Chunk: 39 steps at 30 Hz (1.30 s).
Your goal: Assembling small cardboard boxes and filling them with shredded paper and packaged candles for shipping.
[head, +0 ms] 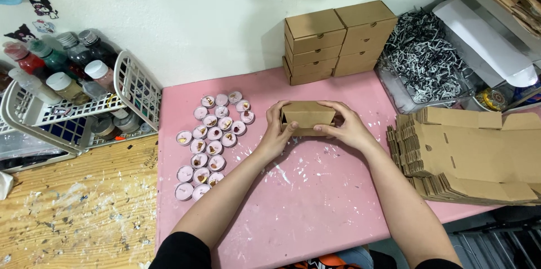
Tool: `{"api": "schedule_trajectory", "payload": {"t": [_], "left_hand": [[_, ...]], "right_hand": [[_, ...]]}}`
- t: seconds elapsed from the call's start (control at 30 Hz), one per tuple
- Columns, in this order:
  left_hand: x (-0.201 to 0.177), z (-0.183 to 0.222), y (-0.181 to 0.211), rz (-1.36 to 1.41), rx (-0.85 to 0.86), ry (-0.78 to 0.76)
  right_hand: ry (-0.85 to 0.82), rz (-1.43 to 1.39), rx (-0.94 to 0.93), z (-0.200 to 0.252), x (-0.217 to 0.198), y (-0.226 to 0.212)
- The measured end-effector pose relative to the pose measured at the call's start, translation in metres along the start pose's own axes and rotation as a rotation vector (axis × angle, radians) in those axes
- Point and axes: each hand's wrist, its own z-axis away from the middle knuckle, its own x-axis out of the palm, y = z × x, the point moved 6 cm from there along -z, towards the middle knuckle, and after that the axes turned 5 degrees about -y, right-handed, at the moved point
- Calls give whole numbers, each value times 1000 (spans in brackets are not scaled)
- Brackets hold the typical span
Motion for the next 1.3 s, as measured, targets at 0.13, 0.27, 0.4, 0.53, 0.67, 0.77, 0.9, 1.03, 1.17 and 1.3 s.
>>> {"api": "schedule_trajectory", "payload": {"t": [0.13,0.27,0.4,0.53,0.67,0.77,0.9,1.03,1.17,1.3], "left_hand": [[2,-1,-2,-20,34,23],[1,0,-1,-1,16,62],[-2,2,13,16,-22,73],[-1,1,3,7,-27,54],[-3,1,-3,40,59,87],[-1,0,-7,86,75,111],[1,-1,-11,179,73,118],[5,-7,-25,398,82,112],[5,-10,-26,581,116,107],[7,-9,-19,630,119,82]], "right_hand": [[97,217,-244,-5,-4,-2],[126,263,-284,-4,-3,-4],[162,261,-266,-5,-3,-1],[118,231,-304,-6,-1,-1],[72,-90,-142,-8,3,4],[55,-368,-75,-12,4,11],[85,-515,-119,-20,-5,24],[122,-656,-142,-22,-8,32],[115,-717,-130,-23,-9,33],[109,-798,-146,-29,-14,46]]}}
